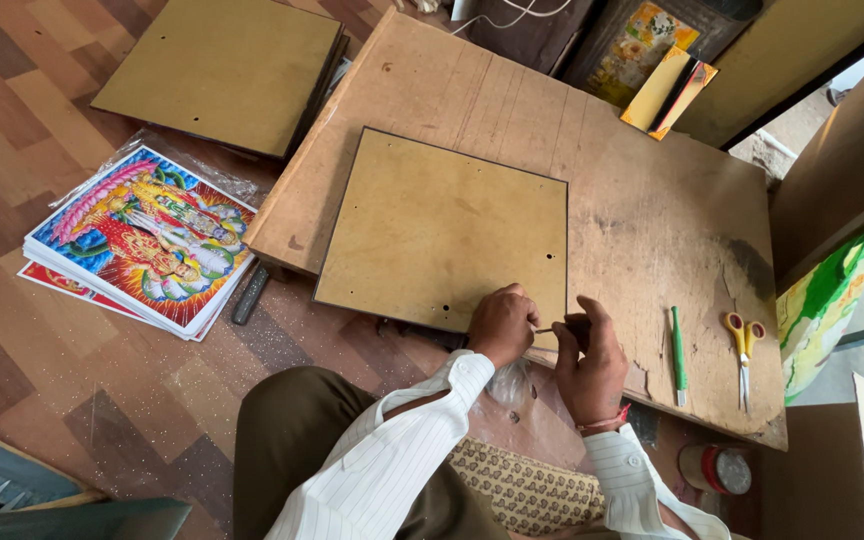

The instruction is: The person works at a low workbench on a square wooden frame backboard, using a small hand tool to fit hardware into the pre-drilled holes along the board, repositioning and rotating the board to reach each hole. Stacks of finished boards and printed posters sit beside the work area.

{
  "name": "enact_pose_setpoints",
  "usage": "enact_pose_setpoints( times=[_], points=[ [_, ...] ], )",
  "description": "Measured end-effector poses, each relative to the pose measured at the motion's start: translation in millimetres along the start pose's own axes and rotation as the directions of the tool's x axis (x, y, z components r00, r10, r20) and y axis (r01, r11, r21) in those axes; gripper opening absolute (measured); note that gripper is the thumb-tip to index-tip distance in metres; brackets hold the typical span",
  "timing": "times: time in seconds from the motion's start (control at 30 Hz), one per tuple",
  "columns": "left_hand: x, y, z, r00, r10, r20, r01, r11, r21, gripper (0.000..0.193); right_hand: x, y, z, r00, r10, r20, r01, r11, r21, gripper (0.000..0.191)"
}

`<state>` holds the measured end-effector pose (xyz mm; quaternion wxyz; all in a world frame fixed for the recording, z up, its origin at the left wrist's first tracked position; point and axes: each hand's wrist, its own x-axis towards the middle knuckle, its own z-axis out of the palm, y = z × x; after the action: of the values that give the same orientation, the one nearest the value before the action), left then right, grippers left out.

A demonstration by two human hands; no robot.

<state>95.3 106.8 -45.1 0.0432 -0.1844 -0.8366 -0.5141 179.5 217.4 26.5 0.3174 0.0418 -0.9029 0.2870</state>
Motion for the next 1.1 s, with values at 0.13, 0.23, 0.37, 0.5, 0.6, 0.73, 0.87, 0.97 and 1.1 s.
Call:
enact_pose_setpoints(
  times=[0.13,0.23,0.37,0.5,0.6,0.73,0.87,0.97,1.1],
  points=[
    [0.2,-3.0,4.3,1.0,0.008,0.007,-0.008,1.0,0.012,0.017,-2.9,6.0,3.7,0.998,0.058,-0.01,-0.058,0.996,0.064,0.037],
    [0.3,-4.3,3.8,0.999,0.041,0.007,-0.041,0.999,0.024,0.015,-2.6,10.2,5.3,0.998,0.056,-0.012,-0.055,0.997,0.063,0.033],
    [-3.0,-0.1,-8.9,0.995,0.077,0.066,-0.074,0.996,-0.045,0.008,2.5,11.7,5.9,0.994,0.107,0.008,-0.107,0.994,0.036,0.025],
    [-9.2,11.2,-23.9,0.979,0.143,0.144,-0.126,0.985,-0.121,0.015,5.2,3.7,10.4,0.998,0.048,-0.039,-0.053,0.991,-0.123,0.026],
    [-5.1,18.0,-29.8,0.977,0.14,0.162,-0.143,0.99,0.009,0.011,10.4,-3.8,8.6,0.998,0.06,-0.011,-0.061,0.985,-0.161,0.025],
    [-0.4,19.9,-31.2,0.956,0.175,0.237,-0.202,0.975,0.094,0.015,19.9,-7.5,-6.8,0.997,-0.053,0.06,0.047,0.995,0.085,0.033],
    [2.7,16.9,-29.1,0.944,0.204,0.26,-0.249,0.957,0.15,0.015,23.7,-5.2,-11.2,0.99,0.048,0.134,-0.075,0.975,0.208,0.026],
    [1.9,13.9,-27.1,0.952,0.13,0.278,-0.165,0.98,0.108,0.016,21.6,-3.8,-5.6,0.996,0.055,0.069,-0.061,0.993,0.098,0.012],
    [1.6,13.1,-24.3,0.952,0.12,0.282,-0.173,0.97,0.169,0.014,22.4,-6.9,0.6,0.987,0.153,0.041,-0.153,0.988,-0.007,0.021]
  ],
)
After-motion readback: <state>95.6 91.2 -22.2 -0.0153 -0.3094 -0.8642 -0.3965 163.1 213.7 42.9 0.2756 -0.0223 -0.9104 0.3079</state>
